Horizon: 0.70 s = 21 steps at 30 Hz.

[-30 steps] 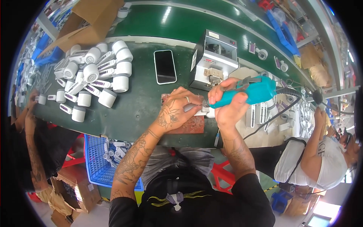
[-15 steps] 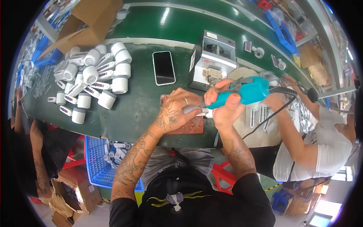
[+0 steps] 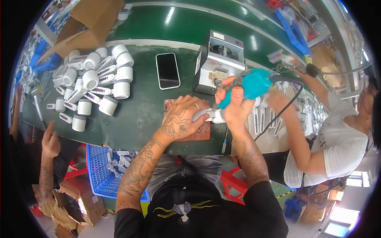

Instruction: The person assembles white hair dryers by securing internal and external components into the hair dryer housing with screws, using an electric screwdriver.

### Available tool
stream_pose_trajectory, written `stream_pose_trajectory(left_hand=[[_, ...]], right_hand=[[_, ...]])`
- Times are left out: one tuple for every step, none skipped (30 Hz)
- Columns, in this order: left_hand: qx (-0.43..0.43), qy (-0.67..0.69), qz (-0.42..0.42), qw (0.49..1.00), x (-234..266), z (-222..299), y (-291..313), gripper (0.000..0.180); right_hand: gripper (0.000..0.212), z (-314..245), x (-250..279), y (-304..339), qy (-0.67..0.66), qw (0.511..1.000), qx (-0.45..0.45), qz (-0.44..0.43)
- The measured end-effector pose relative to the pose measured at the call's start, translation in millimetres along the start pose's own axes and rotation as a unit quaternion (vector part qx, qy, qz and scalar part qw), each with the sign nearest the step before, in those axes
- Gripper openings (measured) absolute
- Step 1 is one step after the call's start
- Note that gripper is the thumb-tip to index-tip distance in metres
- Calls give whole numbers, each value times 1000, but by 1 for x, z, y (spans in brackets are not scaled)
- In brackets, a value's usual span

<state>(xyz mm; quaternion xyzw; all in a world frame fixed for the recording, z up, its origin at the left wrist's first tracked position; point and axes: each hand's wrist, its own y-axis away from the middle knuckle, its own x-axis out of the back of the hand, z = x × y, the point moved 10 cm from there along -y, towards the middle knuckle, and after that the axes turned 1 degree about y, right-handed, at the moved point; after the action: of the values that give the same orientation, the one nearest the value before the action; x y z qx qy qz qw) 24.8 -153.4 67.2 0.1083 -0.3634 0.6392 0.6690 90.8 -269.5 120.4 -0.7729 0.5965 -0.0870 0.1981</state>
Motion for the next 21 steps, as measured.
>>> stream_pose_trajectory(left_hand=[[0, 4, 1, 1000, 0, 0, -1, 23], [0, 4, 0, 1000, 0, 1, -1, 23], [2, 3, -3, 1000, -1, -1, 0, 24], [4, 3, -6, 1000, -2, -2, 0, 24], [4, 2, -8, 1000, -3, -3, 0, 24], [3, 3, -6, 1000, -4, -3, 1, 24], [2, 4, -5, 1000, -5, -3, 2, 25], [3, 4, -6, 1000, -6, -6, 2, 25], [-1, -11, -4, 1000, -8, -7, 2, 26], [-5, -26, -2, 1000, -9, -7, 1, 27], [-5, -24, -3, 1000, -10, -7, 2, 27], [-6, -27, 0, 1000, -9, -7, 2, 28], [-7, -30, 4, 1000, -9, -7, 3, 29], [-6, -30, 3, 1000, -9, -8, 3, 29], [-10, -35, 6, 999, -10, -8, 2, 29], [-13, -40, 9, 999, -10, -7, 2, 28], [-14, -40, 8, 999, -9, -6, 1, 28], [-8, -38, 1, 999, -8, -6, 1, 28], [-2, -37, -7, 999, -8, -6, 1, 27], [-3, -37, -6, 999, -7, -6, 1, 27], [1, -34, -4, 999, -6, -6, 1, 27]], right_hand=[[57, 3, -1, 0, 0, 1000, -6, -5], [57, 5, -1, 0, 0, 1000, -12, -9], [57, 6, -2, 0, -1, 1000, -12, -8], [56, 7, -1, 0, -1, 1000, -13, -3], [55, 9, -1, 1, -2, 1000, -15, 2], [55, 10, 0, 1, -2, 1000, -16, 3], [54, 12, -1, 2, -8, 1000, -20, -2], [52, 15, -2, 2, -13, 1000, -24, -7], [52, 16, 0, 2, -12, 1000, -26, -6], [51, 17, -1, 3, -24, 999, -20, -13], [50, 16, -2, 4, -37, 999, -15, -21], [50, 17, -2, 4, -37, 999, -16, -20], [50, 18, -3, 4, -36, 999, -15, -21], [49, 18, -3, 5, -36, 999, -13, -21], [49, 18, -2, 5, -35, 999, -13, -20], [49, 18, -1, 5, -34, 999, -16, -14], [50, 19, 0, 4, -33, 999, -18, -9], [50, 19, -1, 5, -32, 999, -17, -9], [50, 20, -2, 5, -37, 999, -21, -9], [51, 20, -3, 4, -41, 999, -25, -9], [51, 19, -3, 4, -41, 999, -23, -11]])
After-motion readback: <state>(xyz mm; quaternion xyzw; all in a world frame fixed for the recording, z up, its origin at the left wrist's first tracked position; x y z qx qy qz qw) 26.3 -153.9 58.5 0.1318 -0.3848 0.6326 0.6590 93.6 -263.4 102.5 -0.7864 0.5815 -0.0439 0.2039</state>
